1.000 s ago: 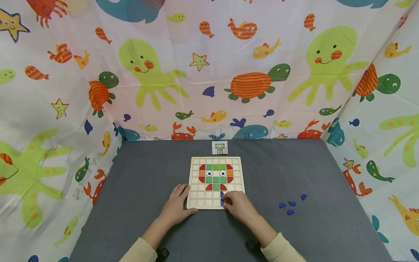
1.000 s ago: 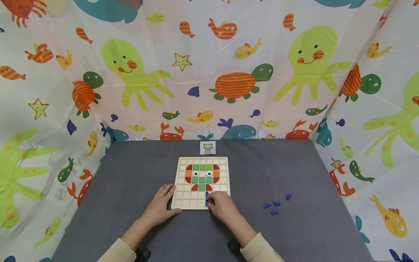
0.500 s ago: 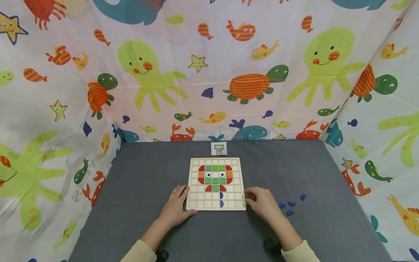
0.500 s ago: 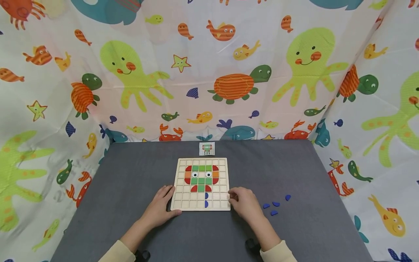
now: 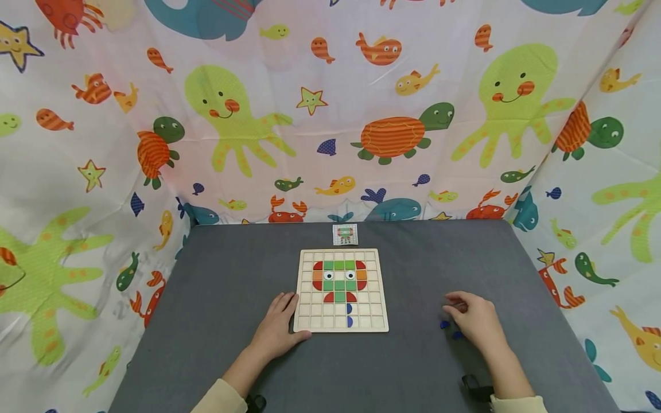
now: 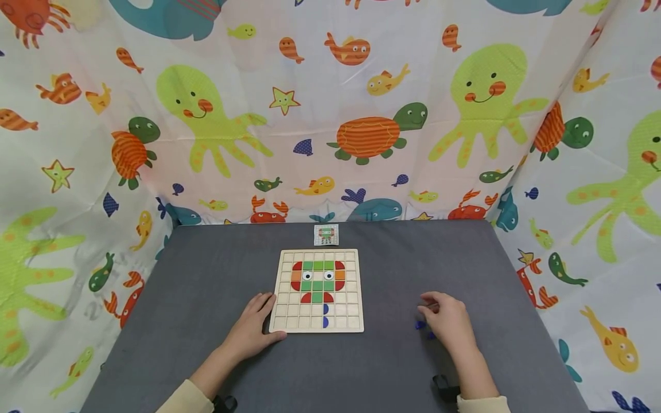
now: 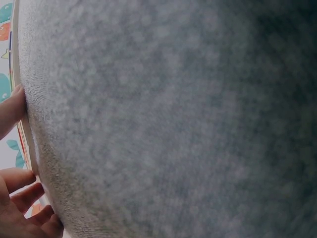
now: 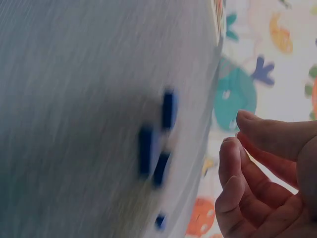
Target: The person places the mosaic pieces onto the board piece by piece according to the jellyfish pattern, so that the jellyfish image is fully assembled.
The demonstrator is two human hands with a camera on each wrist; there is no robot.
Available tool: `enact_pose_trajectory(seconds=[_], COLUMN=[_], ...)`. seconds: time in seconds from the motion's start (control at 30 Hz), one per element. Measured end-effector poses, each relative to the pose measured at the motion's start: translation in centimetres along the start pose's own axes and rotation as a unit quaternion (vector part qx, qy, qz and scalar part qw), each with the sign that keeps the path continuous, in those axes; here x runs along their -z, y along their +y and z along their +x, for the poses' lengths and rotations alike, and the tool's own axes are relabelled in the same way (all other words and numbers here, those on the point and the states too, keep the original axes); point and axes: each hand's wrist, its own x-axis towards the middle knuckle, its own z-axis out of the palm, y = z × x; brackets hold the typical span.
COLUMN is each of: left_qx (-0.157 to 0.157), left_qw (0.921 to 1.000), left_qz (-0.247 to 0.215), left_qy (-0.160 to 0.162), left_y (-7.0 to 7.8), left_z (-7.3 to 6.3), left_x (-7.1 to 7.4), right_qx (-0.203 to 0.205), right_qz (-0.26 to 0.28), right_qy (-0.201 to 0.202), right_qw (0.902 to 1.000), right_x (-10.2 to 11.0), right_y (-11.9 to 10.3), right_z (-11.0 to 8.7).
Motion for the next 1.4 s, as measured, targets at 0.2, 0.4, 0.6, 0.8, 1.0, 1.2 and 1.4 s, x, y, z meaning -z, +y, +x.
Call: enact_pose_trajectory(seconds=[0.2,0.4,0.6,0.8,1.0,1.2,1.4], left_qx=[0.002,0.000,0.001,0.002,0.000,0.006,0.006], left_qw=[1.0000,1.0000,0.9999,1.0000,0.9999,0.9999,0.9999], left_qz=[0.003,0.005,0.010,0.006,0.009,0.008,0.008], left_qy=[-0.004,-0.004,-0.007,-0.007,-0.009,-0.009,-0.010], left_y=[0.1,0.1,0.0,0.0,0.1,0.1,0.1], left_z=[0.0,-0.1,0.0,0.1,0.0,-0.1,0.0], left_x=[-0.1,0.1,0.0,0.0,0.1,0.1,0.1], right_qx=[-0.027,-0.009,-0.012,-0.025,-0.005,-0.003,-0.030], right_qz=[-0.025,-0.052,-0.068,-0.072,-0.068,-0.029,0.046], right_qy=[-0.004,-0.029,-0.030,-0.041,-0.026,-0.027,-0.068], right_qw=[0.9993,0.9982,0.9972,0.9962,0.9973,0.9992,0.9962], right_x=[1.7,1.9,1.9,2.2,2.1,2.1,1.5], right_y=[3.5,6.0,7.0,6.9,6.6,4.6,2.0], right_z=[-0.1,0.1,0.5,0.8,0.5,0.7,1.2])
